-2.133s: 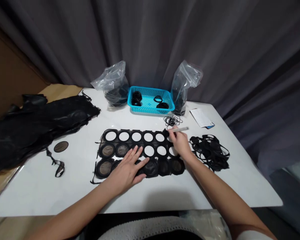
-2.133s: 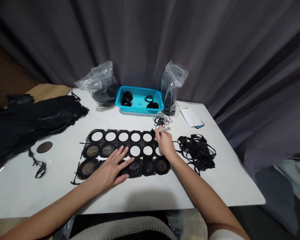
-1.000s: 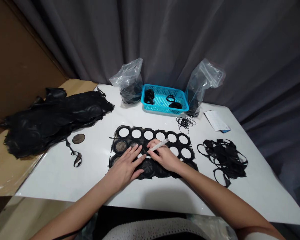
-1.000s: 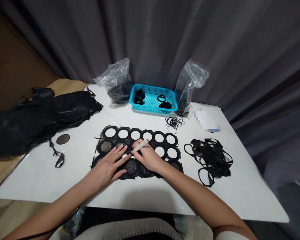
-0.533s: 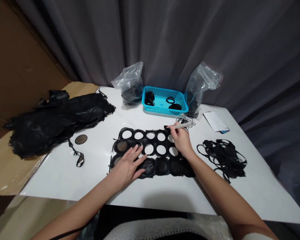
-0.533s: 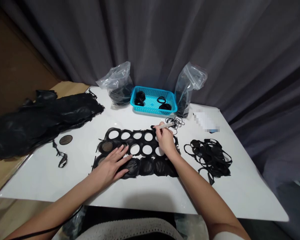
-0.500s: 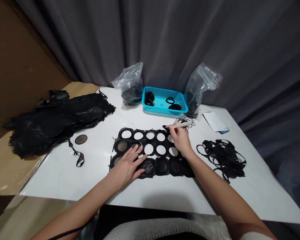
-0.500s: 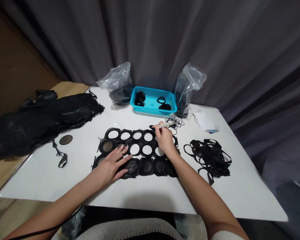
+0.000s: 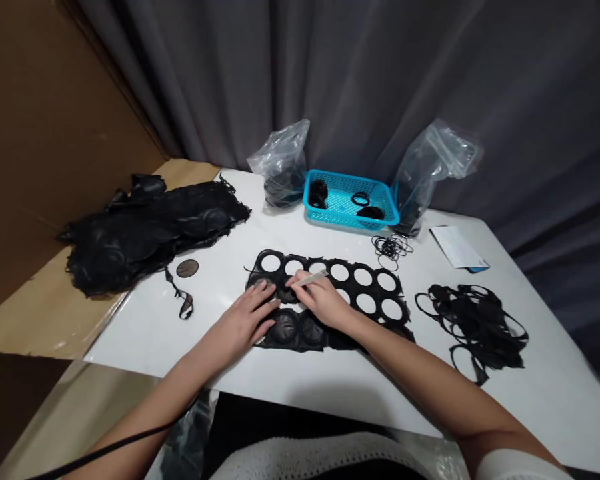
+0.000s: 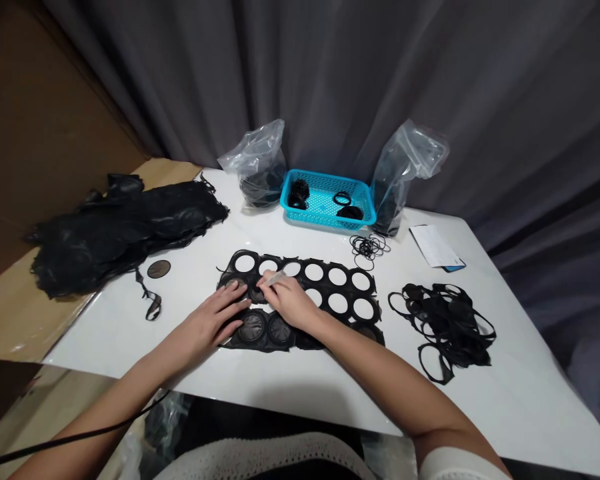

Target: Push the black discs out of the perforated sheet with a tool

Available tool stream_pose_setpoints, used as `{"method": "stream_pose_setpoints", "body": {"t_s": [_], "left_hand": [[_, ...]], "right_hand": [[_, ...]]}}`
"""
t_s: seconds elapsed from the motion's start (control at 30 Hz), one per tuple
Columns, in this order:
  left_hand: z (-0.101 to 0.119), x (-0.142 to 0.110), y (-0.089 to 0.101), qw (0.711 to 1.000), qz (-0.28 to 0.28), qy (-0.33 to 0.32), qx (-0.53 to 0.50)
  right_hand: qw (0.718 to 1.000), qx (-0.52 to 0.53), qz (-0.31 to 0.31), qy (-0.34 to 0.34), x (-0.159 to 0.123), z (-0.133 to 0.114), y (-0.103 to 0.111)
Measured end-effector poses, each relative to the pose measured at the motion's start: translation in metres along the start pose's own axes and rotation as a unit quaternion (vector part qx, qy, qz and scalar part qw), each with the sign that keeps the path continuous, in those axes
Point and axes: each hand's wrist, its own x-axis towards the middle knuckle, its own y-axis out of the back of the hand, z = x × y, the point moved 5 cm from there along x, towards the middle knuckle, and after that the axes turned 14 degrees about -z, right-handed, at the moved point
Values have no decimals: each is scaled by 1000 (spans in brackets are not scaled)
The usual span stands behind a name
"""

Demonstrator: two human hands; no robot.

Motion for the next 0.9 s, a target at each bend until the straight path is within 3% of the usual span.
{"method": "stream_pose_setpoints", "body": {"t_s": [0.13,0.57,0.7,0.83,0.9], "left_hand": [[2,0,-5,1000,0,2,7],[7,3,-8,1000,15,11,12],[8,3,-8,1000,24,15,5],[10,4,-8,1000,21,14,-9],[9,5,-8,1000,18,15,-9]], "right_hand": [[999,24,-21,-23,-4,4,-6],[1000,11,-9,-11,-3,2,-11],[997,-75,-2,9,-7,-6,-19],[976,-210,-35,45,-11,-16,-36],[979,-201,-16,30,-9,-13,-33]]}}
